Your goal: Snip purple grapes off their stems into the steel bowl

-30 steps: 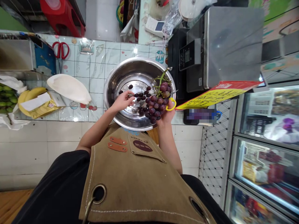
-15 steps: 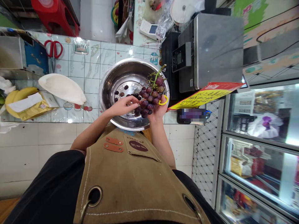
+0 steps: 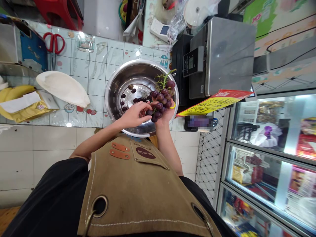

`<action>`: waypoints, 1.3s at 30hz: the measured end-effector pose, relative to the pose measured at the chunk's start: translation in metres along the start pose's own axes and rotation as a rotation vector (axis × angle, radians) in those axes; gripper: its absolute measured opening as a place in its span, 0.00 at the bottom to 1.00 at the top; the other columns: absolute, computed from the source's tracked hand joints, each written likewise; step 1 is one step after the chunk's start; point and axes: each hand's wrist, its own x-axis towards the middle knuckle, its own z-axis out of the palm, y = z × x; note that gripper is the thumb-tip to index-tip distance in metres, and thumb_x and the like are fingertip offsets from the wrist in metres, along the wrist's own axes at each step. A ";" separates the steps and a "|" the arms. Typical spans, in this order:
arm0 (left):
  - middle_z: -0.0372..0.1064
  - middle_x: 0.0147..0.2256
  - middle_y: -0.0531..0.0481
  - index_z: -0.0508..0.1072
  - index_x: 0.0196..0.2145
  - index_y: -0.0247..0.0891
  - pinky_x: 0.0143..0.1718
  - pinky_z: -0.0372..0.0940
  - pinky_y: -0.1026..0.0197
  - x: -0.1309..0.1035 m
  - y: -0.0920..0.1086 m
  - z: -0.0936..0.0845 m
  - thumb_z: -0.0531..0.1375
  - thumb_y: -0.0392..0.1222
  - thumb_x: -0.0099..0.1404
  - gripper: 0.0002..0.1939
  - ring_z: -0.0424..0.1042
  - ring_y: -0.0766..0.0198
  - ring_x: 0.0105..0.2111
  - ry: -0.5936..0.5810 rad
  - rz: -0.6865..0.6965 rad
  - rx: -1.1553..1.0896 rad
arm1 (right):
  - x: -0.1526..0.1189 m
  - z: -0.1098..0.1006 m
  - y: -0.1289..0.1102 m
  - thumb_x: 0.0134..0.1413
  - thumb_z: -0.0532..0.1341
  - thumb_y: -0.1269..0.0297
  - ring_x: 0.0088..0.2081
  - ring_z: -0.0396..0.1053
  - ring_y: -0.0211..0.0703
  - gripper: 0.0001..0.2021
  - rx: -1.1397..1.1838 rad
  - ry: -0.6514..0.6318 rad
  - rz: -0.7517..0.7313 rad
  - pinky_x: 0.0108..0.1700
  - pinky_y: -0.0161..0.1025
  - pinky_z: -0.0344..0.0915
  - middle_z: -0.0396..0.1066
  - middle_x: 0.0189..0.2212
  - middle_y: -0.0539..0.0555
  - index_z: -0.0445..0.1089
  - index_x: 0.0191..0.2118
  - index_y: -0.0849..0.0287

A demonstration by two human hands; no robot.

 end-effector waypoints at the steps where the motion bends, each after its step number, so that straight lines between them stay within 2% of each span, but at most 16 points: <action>1: 0.73 0.44 0.46 0.76 0.43 0.42 0.42 0.67 0.55 0.000 0.000 0.001 0.67 0.44 0.66 0.10 0.72 0.59 0.38 0.004 -0.001 0.026 | -0.001 0.000 0.000 0.51 0.62 0.32 0.41 0.73 0.52 0.23 0.001 0.017 -0.003 0.56 0.57 0.74 0.75 0.38 0.53 0.70 0.36 0.46; 4: 0.73 0.37 0.48 0.70 0.39 0.42 0.38 0.63 0.55 -0.001 0.001 0.003 0.66 0.45 0.66 0.09 0.68 0.61 0.32 0.014 -0.023 0.106 | -0.002 -0.001 0.002 0.53 0.62 0.34 0.38 0.73 0.51 0.21 0.073 0.055 -0.015 0.53 0.57 0.76 0.74 0.34 0.52 0.71 0.35 0.47; 7: 0.69 0.29 0.52 0.65 0.36 0.42 0.35 0.58 0.56 -0.002 0.003 0.006 0.64 0.44 0.65 0.09 0.64 0.63 0.27 0.014 -0.052 0.168 | -0.004 -0.001 0.007 0.51 0.64 0.35 0.39 0.75 0.52 0.21 0.152 0.022 0.000 0.51 0.56 0.78 0.73 0.31 0.53 0.73 0.35 0.49; 12: 0.63 0.25 0.52 0.64 0.32 0.43 0.36 0.57 0.54 -0.004 0.002 0.007 0.62 0.44 0.65 0.09 0.60 0.62 0.26 0.026 -0.084 0.301 | -0.005 -0.001 0.008 0.51 0.62 0.35 0.38 0.73 0.50 0.22 0.142 0.066 0.004 0.50 0.55 0.76 0.72 0.32 0.52 0.70 0.35 0.49; 16: 0.55 0.22 0.52 0.61 0.26 0.45 0.43 0.61 0.50 -0.005 -0.016 -0.003 0.63 0.47 0.65 0.16 0.62 0.56 0.28 0.064 -0.157 0.274 | -0.005 -0.004 0.005 0.50 0.58 0.34 0.34 0.69 0.47 0.23 0.070 0.109 0.031 0.49 0.55 0.76 0.71 0.34 0.52 0.69 0.37 0.49; 19: 0.48 0.21 0.53 0.59 0.24 0.46 0.52 0.63 0.45 -0.003 -0.038 -0.015 0.68 0.47 0.59 0.20 0.69 0.47 0.35 0.099 -0.270 0.271 | -0.003 -0.004 0.007 0.51 0.59 0.34 0.36 0.71 0.48 0.23 0.038 0.089 0.048 0.48 0.55 0.76 0.71 0.33 0.51 0.69 0.37 0.50; 21: 0.51 0.22 0.52 0.59 0.23 0.46 0.57 0.62 0.42 -0.001 -0.050 -0.023 0.71 0.46 0.55 0.21 0.72 0.41 0.42 0.090 -0.332 0.289 | -0.003 -0.001 0.010 0.52 0.61 0.34 0.40 0.74 0.51 0.23 0.010 0.073 0.059 0.46 0.54 0.77 0.71 0.32 0.52 0.68 0.35 0.50; 24: 0.67 0.30 0.45 0.68 0.29 0.44 0.62 0.62 0.42 0.004 -0.055 -0.032 0.72 0.48 0.57 0.15 0.73 0.40 0.49 0.133 -0.320 0.283 | -0.006 0.007 0.013 0.52 0.63 0.35 0.44 0.76 0.54 0.22 -0.028 0.068 0.058 0.43 0.51 0.77 0.70 0.29 0.52 0.67 0.34 0.50; 26: 0.75 0.40 0.42 0.74 0.38 0.42 0.60 0.65 0.45 0.011 -0.051 -0.032 0.67 0.52 0.65 0.12 0.74 0.46 0.49 0.240 -0.299 0.152 | -0.010 0.015 0.013 0.51 0.65 0.35 0.46 0.77 0.55 0.22 -0.044 0.058 0.076 0.42 0.50 0.77 0.71 0.29 0.52 0.68 0.34 0.50; 28: 0.77 0.44 0.42 0.75 0.45 0.42 0.54 0.70 0.49 0.019 -0.046 -0.030 0.60 0.57 0.71 0.16 0.76 0.51 0.46 0.319 -0.364 -0.162 | -0.015 0.025 0.012 0.50 0.66 0.36 0.49 0.77 0.57 0.22 -0.063 0.030 0.090 0.43 0.50 0.78 0.73 0.30 0.52 0.69 0.36 0.50; 30: 0.78 0.42 0.42 0.75 0.48 0.42 0.46 0.73 0.51 0.024 -0.042 -0.026 0.55 0.64 0.73 0.24 0.78 0.53 0.42 0.302 -0.466 -0.540 | -0.018 0.036 0.011 0.50 0.68 0.38 0.53 0.77 0.58 0.22 -0.089 -0.017 0.087 0.46 0.51 0.78 0.75 0.33 0.52 0.70 0.37 0.50; 32: 0.79 0.39 0.42 0.77 0.50 0.41 0.43 0.74 0.49 0.026 -0.038 -0.024 0.54 0.71 0.71 0.32 0.79 0.50 0.40 0.236 -0.495 -0.798 | -0.018 0.047 0.010 0.51 0.69 0.38 0.55 0.76 0.57 0.22 -0.132 -0.077 0.079 0.49 0.51 0.78 0.76 0.37 0.52 0.70 0.38 0.50; 35: 0.80 0.38 0.41 0.78 0.52 0.41 0.45 0.76 0.44 0.020 -0.032 -0.026 0.52 0.76 0.69 0.37 0.81 0.44 0.45 0.202 -0.440 -0.921 | -0.014 0.058 0.007 0.56 0.70 0.38 0.54 0.75 0.52 0.22 -0.235 -0.142 0.025 0.50 0.47 0.77 0.75 0.40 0.51 0.70 0.40 0.50; 37: 0.80 0.39 0.41 0.79 0.52 0.42 0.47 0.76 0.42 0.015 -0.030 -0.028 0.51 0.76 0.69 0.37 0.82 0.42 0.48 0.196 -0.444 -0.928 | -0.011 0.060 0.003 0.58 0.70 0.36 0.48 0.74 0.47 0.23 -0.310 -0.158 -0.009 0.44 0.41 0.76 0.72 0.36 0.49 0.70 0.41 0.50; 39: 0.81 0.39 0.40 0.79 0.51 0.41 0.49 0.76 0.39 0.010 -0.030 -0.029 0.52 0.76 0.68 0.38 0.82 0.41 0.49 0.188 -0.474 -0.911 | -0.010 0.057 -0.002 0.59 0.71 0.36 0.40 0.72 0.43 0.24 -0.358 -0.183 0.015 0.36 0.37 0.72 0.68 0.32 0.46 0.69 0.42 0.50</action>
